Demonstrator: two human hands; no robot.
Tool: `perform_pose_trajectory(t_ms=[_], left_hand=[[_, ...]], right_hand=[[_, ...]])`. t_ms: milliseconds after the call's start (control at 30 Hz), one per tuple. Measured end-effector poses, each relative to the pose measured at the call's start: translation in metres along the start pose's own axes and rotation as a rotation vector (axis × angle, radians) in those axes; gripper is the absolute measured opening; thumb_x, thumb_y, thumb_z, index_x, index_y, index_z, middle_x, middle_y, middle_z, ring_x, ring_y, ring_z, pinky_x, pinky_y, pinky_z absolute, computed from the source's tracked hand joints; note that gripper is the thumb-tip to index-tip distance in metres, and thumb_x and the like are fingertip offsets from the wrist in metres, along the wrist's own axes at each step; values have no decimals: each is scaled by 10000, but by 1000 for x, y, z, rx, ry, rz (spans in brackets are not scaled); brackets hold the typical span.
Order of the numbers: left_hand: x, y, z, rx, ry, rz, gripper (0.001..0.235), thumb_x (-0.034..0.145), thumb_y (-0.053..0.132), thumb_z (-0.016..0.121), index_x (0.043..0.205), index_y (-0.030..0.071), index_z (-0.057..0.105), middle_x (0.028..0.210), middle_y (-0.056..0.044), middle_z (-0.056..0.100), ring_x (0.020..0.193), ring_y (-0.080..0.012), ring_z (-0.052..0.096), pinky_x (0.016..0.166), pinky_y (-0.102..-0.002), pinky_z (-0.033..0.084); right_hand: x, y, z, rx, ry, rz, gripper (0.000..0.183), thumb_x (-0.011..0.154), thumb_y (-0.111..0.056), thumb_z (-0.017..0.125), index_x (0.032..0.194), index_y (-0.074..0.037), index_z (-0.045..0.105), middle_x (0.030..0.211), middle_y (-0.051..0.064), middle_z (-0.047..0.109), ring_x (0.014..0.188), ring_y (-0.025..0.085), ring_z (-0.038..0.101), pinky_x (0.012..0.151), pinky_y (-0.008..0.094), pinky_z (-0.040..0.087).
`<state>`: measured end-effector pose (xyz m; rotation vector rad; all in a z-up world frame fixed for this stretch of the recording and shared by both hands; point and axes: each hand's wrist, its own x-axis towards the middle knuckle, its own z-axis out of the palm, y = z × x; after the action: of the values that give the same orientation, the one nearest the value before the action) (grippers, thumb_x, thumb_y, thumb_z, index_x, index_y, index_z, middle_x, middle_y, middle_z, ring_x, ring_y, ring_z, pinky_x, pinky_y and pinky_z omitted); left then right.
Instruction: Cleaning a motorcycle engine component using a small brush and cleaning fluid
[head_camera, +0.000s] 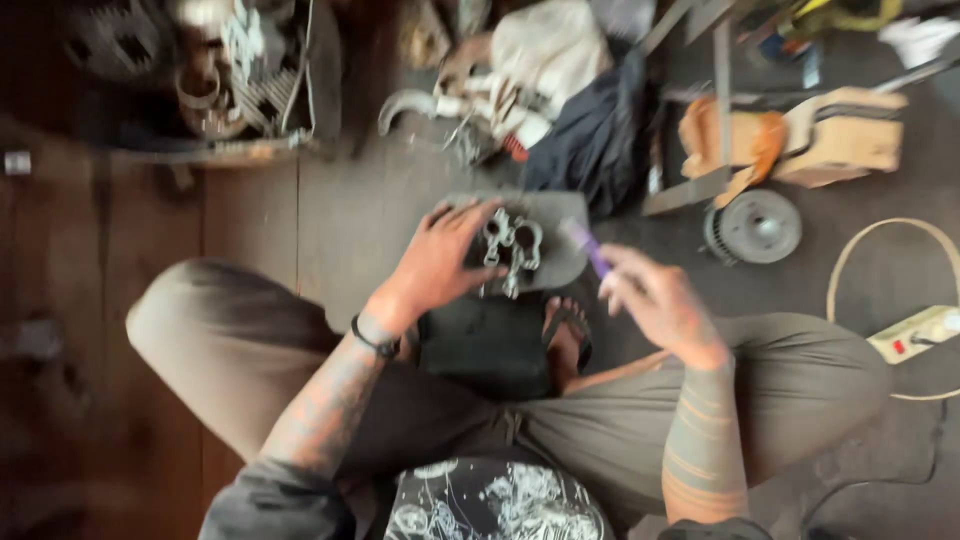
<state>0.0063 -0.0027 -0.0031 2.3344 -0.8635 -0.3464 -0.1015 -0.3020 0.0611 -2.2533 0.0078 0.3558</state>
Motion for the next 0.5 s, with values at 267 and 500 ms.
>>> perform_pose_trajectory(t_ms=[267, 500], left_hand=[[3, 1, -1, -15, -34, -1, 922, 823, 463, 804, 1561, 150, 350, 1524, -72, 538, 1446, -277, 467, 1199, -554, 274], [5, 2, -2, -32, -42, -18, 909, 819, 428, 805, 1563, 153, 361, 1552, -39, 505, 1455, -269, 449, 1203, -539, 256]], right_hand=[[30, 34, 8, -256, 183, -183, 199, 1081, -165, 580, 1208, -172, 733, 984, 33, 720, 979, 272, 679, 987, 412, 443], [47, 17, 33, -332, 150, -248, 111, 1057, -334, 640, 1102, -320, 741, 893, -74, 683, 929, 167, 649, 970, 380, 341]])
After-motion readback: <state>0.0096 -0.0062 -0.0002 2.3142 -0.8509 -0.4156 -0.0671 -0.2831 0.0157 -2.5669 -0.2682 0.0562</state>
